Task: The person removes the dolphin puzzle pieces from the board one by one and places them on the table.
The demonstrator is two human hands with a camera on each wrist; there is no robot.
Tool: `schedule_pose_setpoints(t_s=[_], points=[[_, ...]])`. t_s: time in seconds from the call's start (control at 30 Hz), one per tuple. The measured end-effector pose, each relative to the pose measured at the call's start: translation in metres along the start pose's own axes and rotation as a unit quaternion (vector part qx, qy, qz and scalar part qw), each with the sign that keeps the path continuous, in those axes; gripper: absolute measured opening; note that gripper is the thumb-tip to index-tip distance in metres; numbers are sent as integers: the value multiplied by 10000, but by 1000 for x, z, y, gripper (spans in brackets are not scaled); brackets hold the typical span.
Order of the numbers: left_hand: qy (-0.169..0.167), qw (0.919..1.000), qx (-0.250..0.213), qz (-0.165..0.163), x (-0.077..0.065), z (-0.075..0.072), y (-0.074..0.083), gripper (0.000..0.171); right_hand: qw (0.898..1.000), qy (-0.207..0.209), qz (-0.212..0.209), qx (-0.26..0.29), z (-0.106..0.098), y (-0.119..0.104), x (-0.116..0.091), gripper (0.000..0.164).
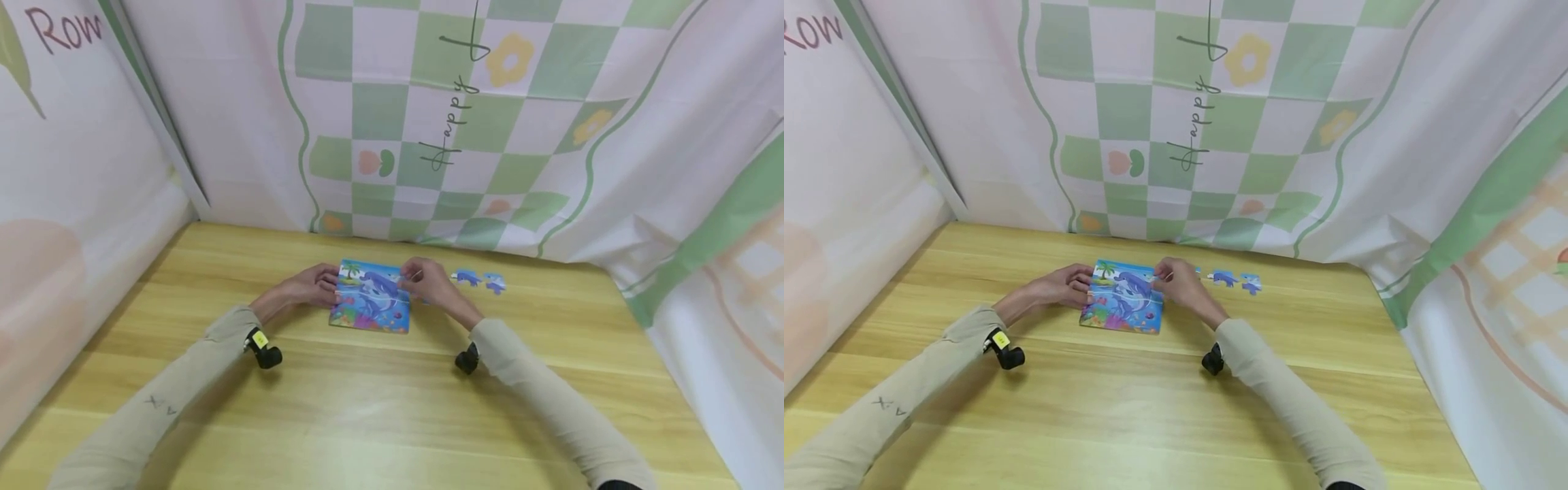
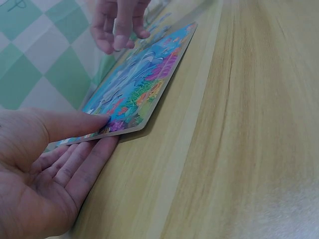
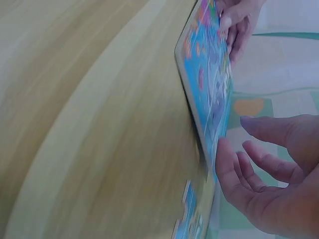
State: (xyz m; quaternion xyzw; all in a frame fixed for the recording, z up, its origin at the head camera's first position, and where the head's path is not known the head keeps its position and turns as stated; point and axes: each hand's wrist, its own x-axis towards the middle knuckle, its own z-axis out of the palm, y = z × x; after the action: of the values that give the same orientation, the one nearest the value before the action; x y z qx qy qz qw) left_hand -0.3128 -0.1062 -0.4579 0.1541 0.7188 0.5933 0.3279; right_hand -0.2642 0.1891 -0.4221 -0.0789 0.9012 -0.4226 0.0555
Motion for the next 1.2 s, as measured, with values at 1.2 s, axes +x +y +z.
schedule_pose_setpoints(t_s=[1.2], points=[[44,9998,-121,-163,2,1,0,78,9950,-691,78,-717,46,-34,16,47]])
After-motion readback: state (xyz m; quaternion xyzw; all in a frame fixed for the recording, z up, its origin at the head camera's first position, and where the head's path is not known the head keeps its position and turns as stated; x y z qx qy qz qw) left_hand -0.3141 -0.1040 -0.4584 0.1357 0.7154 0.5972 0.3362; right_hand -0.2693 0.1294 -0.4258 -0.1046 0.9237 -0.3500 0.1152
